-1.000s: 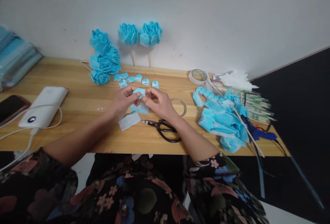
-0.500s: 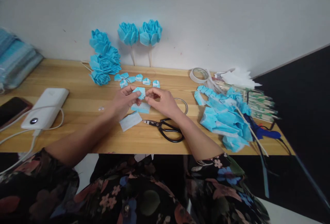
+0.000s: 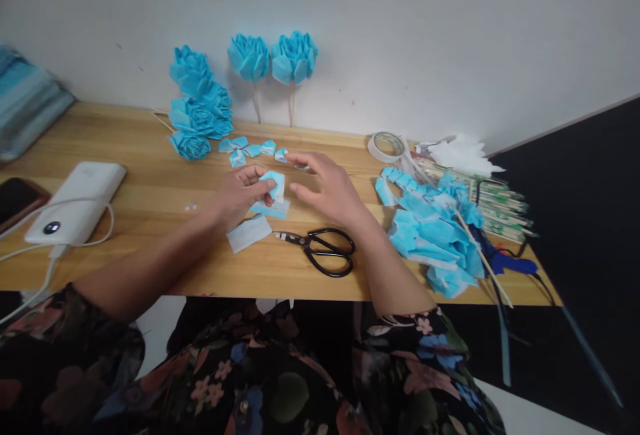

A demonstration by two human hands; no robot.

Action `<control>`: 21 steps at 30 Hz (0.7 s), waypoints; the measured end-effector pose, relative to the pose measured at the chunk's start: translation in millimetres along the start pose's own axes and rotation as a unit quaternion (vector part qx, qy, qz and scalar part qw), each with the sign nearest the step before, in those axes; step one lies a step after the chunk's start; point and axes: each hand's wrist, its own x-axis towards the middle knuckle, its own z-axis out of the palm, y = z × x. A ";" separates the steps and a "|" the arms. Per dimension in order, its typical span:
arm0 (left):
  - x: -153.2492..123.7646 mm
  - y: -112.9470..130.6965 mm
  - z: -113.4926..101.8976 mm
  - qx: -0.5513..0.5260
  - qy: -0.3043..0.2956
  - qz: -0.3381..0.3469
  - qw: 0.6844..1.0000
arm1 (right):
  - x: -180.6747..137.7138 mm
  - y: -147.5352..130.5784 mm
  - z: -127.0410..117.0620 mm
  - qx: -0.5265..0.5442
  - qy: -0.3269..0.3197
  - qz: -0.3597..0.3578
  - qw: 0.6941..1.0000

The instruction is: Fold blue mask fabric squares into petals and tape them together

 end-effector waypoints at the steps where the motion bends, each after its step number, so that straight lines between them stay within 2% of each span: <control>1: -1.3 0.7 0.6 0.000 -0.009 -0.001 1.000 | -0.1 -1.0 3.2 -0.013 0.001 -0.019 1.000; 4: -2.8 0.1 1.6 -0.008 -0.031 0.004 0.999 | -0.6 -2.9 10.9 -0.040 0.000 -0.061 0.997; 8: -1.1 -4.4 1.1 -0.003 -0.040 0.014 0.999 | -1.2 -3.7 15.5 -0.042 0.024 -0.063 0.997; 12: -0.5 -7.2 -0.3 0.011 -0.047 0.020 0.999 | -1.0 -3.8 17.4 -0.012 0.057 -0.019 0.998; 17: -1.8 -6.4 -0.6 0.019 -0.062 0.017 0.998 | 1.3 -1.3 19.5 0.076 0.060 0.057 0.994; 21: -1.0 -6.4 -0.7 0.027 -0.058 0.002 0.998 | 1.2 -1.1 17.3 0.094 0.060 0.070 0.991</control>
